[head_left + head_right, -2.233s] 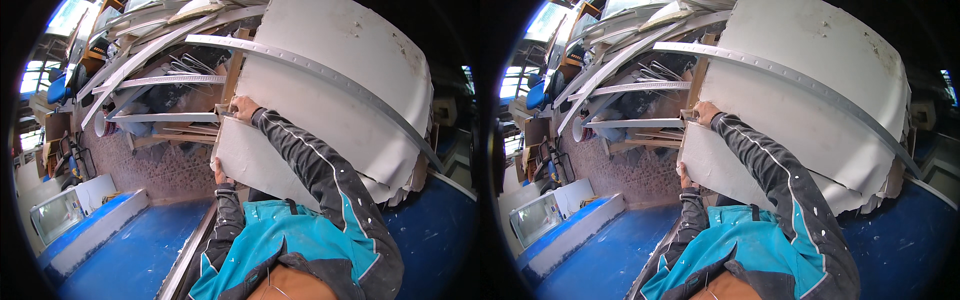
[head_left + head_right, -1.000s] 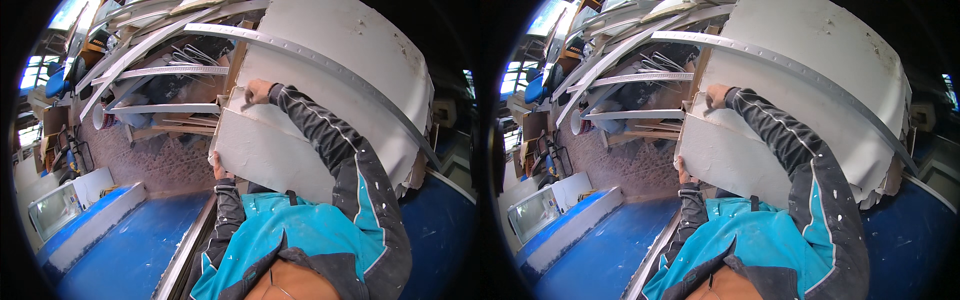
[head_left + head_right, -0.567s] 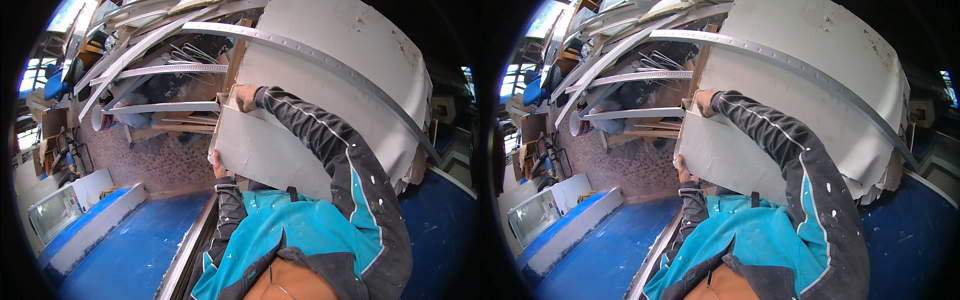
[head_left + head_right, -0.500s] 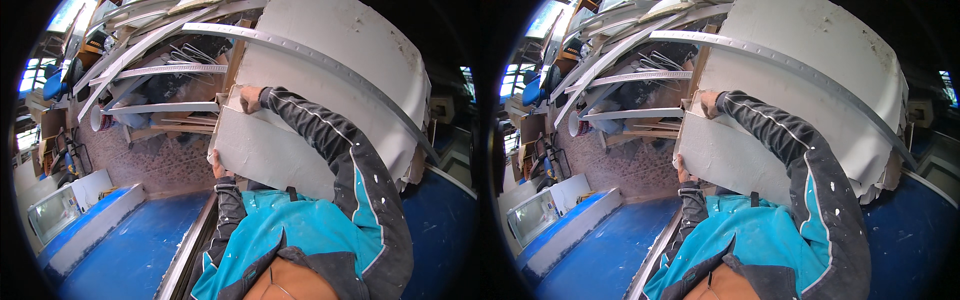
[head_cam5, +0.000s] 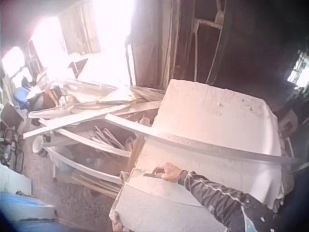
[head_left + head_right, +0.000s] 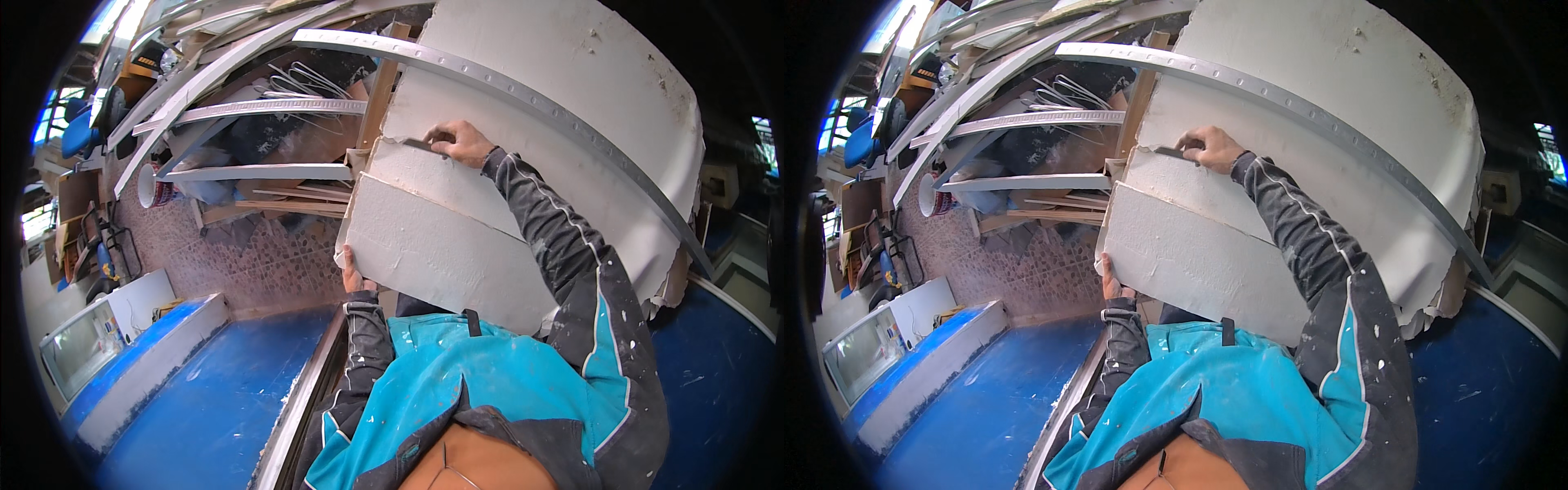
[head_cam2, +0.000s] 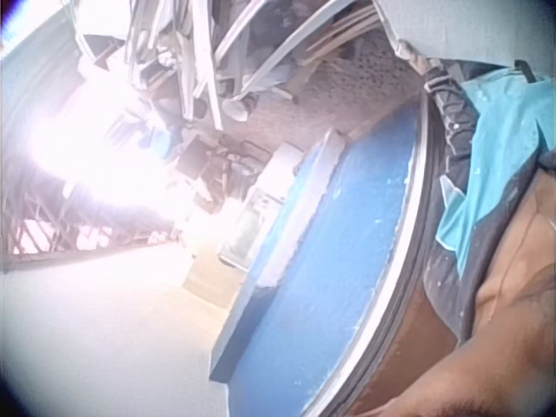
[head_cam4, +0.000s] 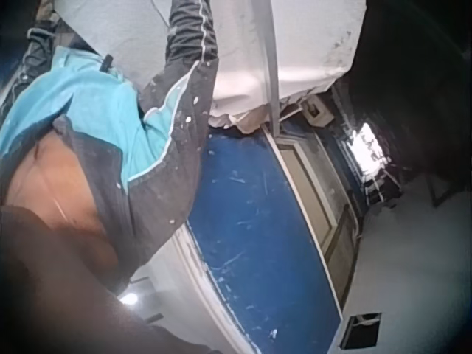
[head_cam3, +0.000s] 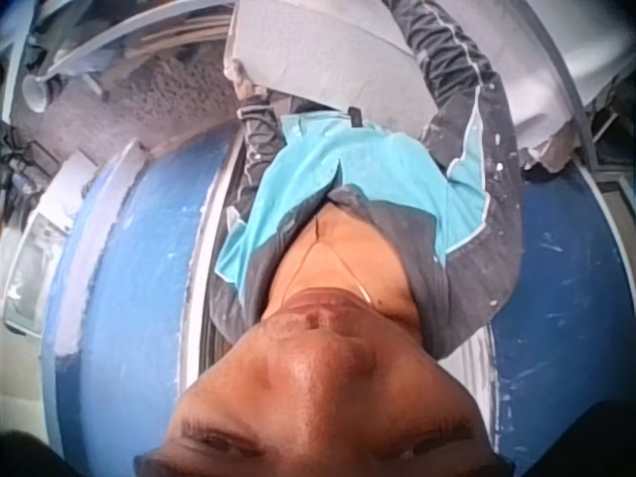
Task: The person uses a straight edge and a utility knife to score and cut a piece of drywall, then uses a measuring tape to measure the dimensions.
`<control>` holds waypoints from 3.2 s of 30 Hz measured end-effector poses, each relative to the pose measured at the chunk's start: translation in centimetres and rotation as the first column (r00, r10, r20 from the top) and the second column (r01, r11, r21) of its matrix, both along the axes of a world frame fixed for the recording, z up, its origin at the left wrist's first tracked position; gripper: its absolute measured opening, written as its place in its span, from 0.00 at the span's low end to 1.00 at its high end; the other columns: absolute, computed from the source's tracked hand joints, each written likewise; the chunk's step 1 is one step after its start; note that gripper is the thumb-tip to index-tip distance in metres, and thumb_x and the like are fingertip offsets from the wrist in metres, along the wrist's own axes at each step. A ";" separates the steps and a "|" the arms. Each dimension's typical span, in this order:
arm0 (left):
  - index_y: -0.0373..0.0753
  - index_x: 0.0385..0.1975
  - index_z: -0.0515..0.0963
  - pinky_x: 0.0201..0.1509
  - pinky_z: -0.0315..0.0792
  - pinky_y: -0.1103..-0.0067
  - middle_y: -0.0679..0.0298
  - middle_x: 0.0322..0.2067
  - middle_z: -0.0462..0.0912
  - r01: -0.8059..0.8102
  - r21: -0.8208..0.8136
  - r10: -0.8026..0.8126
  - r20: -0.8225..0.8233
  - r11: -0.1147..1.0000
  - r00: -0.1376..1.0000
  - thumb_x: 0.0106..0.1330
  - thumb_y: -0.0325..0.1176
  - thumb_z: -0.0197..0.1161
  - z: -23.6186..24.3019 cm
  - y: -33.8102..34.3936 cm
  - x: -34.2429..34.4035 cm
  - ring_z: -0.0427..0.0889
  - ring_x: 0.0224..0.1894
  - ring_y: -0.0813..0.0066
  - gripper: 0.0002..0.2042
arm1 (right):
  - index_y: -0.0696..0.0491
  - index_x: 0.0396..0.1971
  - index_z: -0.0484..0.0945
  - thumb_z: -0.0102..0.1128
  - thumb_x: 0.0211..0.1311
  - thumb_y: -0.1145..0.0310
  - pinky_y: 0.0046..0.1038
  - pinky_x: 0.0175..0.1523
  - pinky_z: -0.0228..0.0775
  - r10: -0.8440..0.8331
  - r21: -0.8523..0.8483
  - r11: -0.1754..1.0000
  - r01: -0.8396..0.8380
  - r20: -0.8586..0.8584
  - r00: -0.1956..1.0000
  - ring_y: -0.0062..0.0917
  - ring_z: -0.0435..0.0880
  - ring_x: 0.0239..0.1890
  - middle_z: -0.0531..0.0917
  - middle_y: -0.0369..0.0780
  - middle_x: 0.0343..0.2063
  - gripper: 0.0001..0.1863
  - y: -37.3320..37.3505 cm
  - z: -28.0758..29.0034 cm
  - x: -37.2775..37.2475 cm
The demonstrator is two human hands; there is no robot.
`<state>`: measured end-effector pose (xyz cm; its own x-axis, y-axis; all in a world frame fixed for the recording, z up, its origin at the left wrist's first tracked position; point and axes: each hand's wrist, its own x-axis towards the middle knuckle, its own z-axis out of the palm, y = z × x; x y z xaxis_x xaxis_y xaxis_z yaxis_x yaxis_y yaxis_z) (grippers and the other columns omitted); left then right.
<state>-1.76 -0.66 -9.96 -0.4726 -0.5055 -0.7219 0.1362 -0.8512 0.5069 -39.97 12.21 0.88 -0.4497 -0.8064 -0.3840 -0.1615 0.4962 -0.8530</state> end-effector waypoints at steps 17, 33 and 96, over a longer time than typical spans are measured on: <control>0.45 0.69 0.65 0.70 0.64 0.64 0.64 0.65 0.71 -0.205 0.152 0.199 0.055 0.967 0.978 0.73 0.62 0.51 -13.6 3.7 -6.1 0.72 0.64 0.64 0.33 | 0.60 0.45 0.83 0.61 0.67 0.73 0.27 0.46 0.77 -0.292 -0.189 0.929 0.318 0.154 0.944 0.23 0.85 0.36 0.87 0.42 0.37 0.11 0.8 -3.8 1.5; 0.40 0.64 0.60 0.53 0.81 0.66 0.50 0.54 0.76 -0.147 -0.269 0.268 0.495 0.952 0.827 0.71 0.42 0.61 -14.6 4.1 -10.6 0.83 0.50 0.60 0.27 | 0.57 0.52 0.78 0.57 0.66 0.72 0.30 0.37 0.68 -0.085 -0.038 0.996 0.081 -0.126 0.988 0.25 0.72 0.26 0.76 0.41 0.24 0.16 -4.5 -1.3 6.5; 0.37 0.35 0.73 0.43 0.71 0.67 0.55 0.30 0.79 -0.062 0.120 0.131 -0.965 0.991 0.228 0.74 0.65 0.41 -8.9 3.3 -2.2 0.78 0.34 0.62 0.31 | 0.59 0.45 0.85 0.64 0.65 0.73 0.25 0.44 0.74 -0.393 -0.010 0.899 0.438 -0.458 0.797 0.23 0.81 0.35 0.83 0.41 0.34 0.11 10.7 10.1 11.4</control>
<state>-3.96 2.65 -18.87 -0.7782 -0.5859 0.2262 0.5760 -0.8093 -0.1151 -28.62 22.94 11.00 -0.8713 -0.4740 -0.1272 -0.2661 0.6741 -0.6890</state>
